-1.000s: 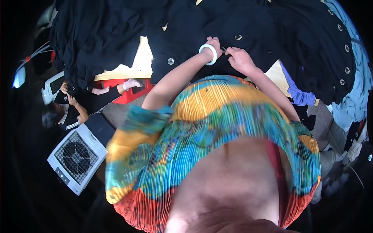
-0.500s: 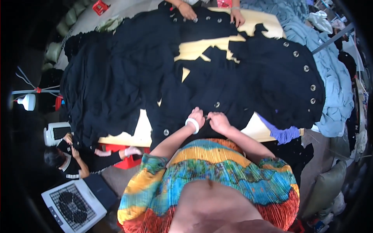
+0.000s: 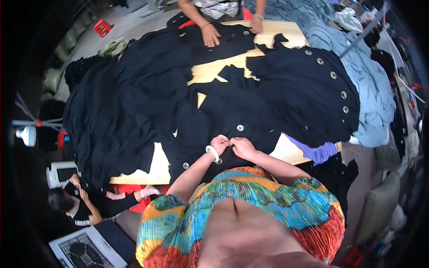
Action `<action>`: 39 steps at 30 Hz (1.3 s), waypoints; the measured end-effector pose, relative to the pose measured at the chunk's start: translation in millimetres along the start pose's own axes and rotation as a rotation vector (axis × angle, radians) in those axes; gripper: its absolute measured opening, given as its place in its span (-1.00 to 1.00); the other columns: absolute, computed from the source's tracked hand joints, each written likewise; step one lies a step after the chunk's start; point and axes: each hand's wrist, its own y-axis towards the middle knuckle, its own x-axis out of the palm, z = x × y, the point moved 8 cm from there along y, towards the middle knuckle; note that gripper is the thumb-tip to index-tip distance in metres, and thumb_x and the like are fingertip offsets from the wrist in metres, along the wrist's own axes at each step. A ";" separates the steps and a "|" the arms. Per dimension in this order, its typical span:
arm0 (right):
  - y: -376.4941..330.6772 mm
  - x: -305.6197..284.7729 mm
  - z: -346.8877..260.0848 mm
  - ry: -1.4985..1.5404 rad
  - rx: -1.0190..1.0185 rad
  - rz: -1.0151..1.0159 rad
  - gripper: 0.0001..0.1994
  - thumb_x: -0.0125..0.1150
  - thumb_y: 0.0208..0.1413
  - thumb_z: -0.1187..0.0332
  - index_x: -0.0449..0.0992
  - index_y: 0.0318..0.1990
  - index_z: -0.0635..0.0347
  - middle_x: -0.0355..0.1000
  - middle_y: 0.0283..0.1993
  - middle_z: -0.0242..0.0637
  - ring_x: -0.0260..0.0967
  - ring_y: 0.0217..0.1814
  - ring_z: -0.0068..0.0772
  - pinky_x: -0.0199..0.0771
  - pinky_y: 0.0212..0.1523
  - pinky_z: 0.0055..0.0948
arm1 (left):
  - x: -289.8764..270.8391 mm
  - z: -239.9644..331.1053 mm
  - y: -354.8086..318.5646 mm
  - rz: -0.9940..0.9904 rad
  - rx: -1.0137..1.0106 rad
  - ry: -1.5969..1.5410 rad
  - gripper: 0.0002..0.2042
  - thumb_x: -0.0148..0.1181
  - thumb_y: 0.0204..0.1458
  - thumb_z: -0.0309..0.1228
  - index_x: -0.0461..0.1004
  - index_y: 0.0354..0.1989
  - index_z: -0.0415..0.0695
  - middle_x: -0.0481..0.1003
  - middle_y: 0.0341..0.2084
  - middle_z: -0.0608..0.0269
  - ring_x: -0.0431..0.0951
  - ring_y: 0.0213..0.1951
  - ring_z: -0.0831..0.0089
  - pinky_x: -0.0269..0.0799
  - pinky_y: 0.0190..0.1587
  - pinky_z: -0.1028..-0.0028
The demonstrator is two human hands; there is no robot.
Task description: Attaching metal eyelets to black garment components by hand in a textile manufacturing setting.
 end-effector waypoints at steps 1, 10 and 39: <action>1.0 -4.9 -3.1 0.000 0.004 0.008 -0.86 -0.03 -0.30 0.55 0.29 -0.46 0.23 0.34 -0.43 -0.17 0.31 -0.29 -0.15 0.30 -0.23 -0.23 | 1.6 1.8 -0.4 -0.019 -0.047 -0.084 -0.90 0.19 -0.25 -0.54 0.39 -0.54 -0.21 0.47 -0.58 0.24 0.45 -0.48 0.55 0.35 -0.38 0.58; 6.4 -0.3 -4.2 -0.140 0.044 -0.086 -0.81 0.04 -0.22 0.44 0.30 -0.37 0.25 0.32 -0.39 -0.12 0.29 -0.26 -0.13 0.24 -0.20 -0.25 | -8.4 4.0 1.9 -0.056 -0.059 0.099 -0.97 0.10 -0.21 -0.57 0.44 -0.55 -0.23 0.45 -0.59 0.28 0.42 -0.49 0.56 0.35 -0.35 0.59; 20.9 -3.7 -8.9 -0.153 -0.058 -0.283 -0.88 -0.09 -0.17 0.45 0.27 -0.44 0.31 0.33 -0.47 0.04 0.31 -0.43 0.04 0.33 -0.36 -0.15 | 9.2 55.5 -28.1 -0.020 0.281 0.683 -0.77 -0.12 -0.23 -0.59 0.31 -0.32 -0.23 0.36 -0.35 0.02 0.36 -0.23 0.11 0.27 -0.16 0.31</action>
